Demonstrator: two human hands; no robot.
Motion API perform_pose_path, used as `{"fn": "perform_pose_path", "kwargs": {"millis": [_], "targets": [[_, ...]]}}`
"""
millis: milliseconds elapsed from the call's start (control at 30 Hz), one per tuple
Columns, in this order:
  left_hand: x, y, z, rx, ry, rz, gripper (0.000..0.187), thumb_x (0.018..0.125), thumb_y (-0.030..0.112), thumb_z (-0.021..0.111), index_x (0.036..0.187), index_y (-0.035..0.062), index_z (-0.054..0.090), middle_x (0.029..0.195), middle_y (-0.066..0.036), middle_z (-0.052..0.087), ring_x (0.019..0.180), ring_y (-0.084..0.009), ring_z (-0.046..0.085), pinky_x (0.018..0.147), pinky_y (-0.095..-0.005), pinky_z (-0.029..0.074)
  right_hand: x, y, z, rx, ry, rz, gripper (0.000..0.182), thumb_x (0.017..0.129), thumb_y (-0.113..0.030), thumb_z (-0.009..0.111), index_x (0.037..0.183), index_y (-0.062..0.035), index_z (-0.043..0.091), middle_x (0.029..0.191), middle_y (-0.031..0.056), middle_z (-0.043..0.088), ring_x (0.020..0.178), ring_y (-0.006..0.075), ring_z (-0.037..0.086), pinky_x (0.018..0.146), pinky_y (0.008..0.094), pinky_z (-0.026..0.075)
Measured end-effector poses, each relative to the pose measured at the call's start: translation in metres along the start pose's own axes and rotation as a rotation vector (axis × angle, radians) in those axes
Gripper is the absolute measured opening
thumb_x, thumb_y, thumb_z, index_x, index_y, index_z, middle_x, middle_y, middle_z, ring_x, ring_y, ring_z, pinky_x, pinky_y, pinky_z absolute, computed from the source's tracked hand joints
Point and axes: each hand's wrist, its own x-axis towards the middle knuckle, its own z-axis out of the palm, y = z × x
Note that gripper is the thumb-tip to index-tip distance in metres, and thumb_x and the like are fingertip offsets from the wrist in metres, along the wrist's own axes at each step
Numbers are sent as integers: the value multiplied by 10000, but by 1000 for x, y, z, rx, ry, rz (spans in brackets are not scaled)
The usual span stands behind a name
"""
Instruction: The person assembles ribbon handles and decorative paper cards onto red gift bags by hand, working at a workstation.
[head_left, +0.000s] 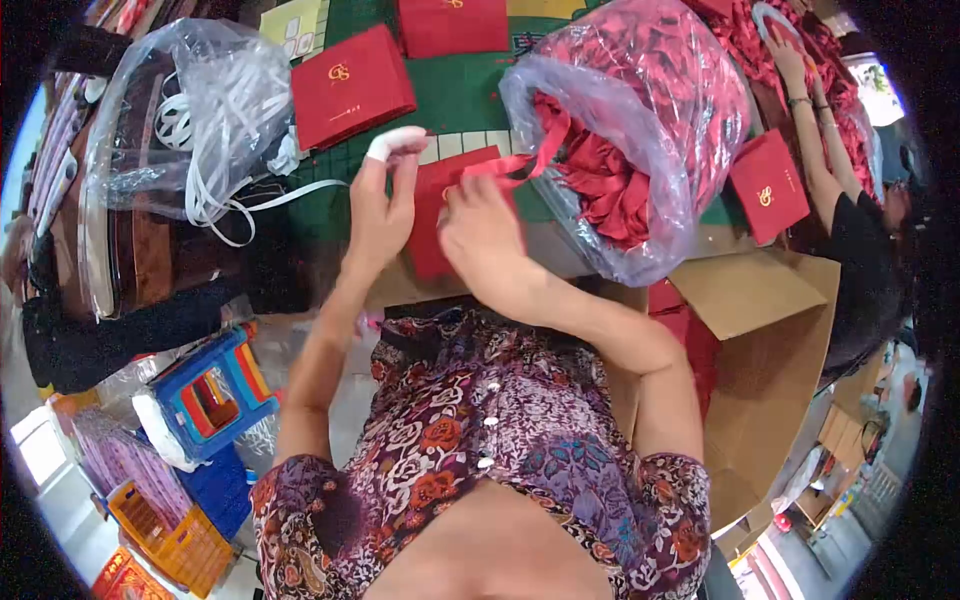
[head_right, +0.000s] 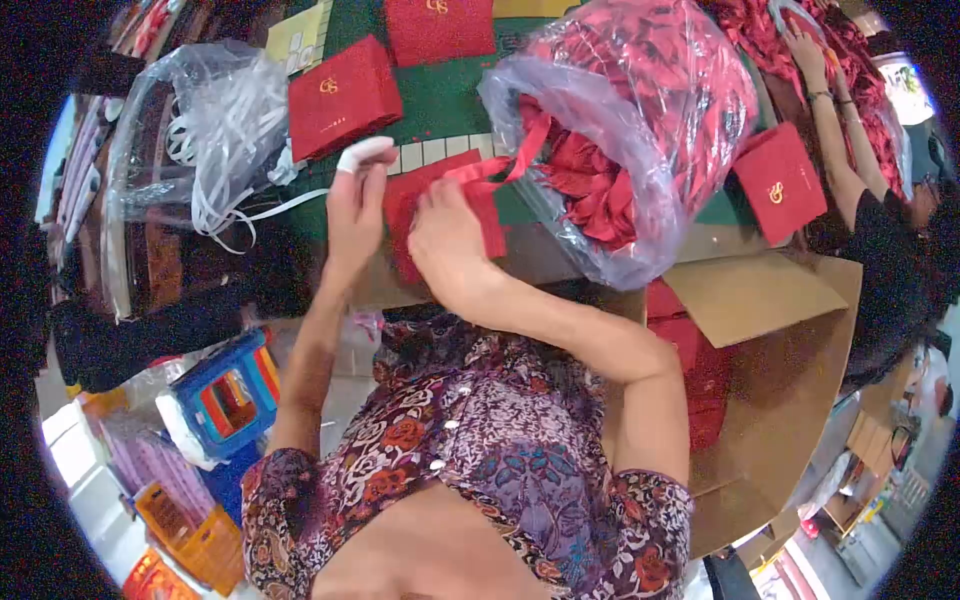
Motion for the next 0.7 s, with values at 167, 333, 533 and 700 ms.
{"fn": "perform_pose_path", "kwargs": {"millis": [167,333,533,700], "targets": [[23,47,-30,149,-757,141,324,993,221,538,1256,48,613,1149,-119,646,1093,-249,607,1005,-365,431,15,-41,13,-113,-87,-215,356,922,-236,553,1214,-87,691,1238,57,636,1271,245,507,1041,410,361],[30,42,-46,207,-1008,216,679,597,461,891,1112,81,663,1075,-114,650,1070,-322,587,945,-436,432,1,-31,-9,-287,0,-218,431,908,-269,534,1292,-85,605,1273,37,584,1245,207,513,1082,424,333],[32,46,-47,176,-906,368,587,644,457,863,1047,78,666,1004,-98,651,1020,-322,592,935,-432,416,-6,-38,-1,1241,215,-90,397,928,-216,493,1293,-81,572,1202,54,590,1209,200,519,1039,394,379],[29,43,-32,389,-902,238,455,728,462,794,932,70,681,976,-104,654,997,-313,593,925,-429,409,19,-70,106,2385,235,121,397,956,-29,446,1350,-53,491,1206,69,564,1153,211,521,989,362,436]]}}
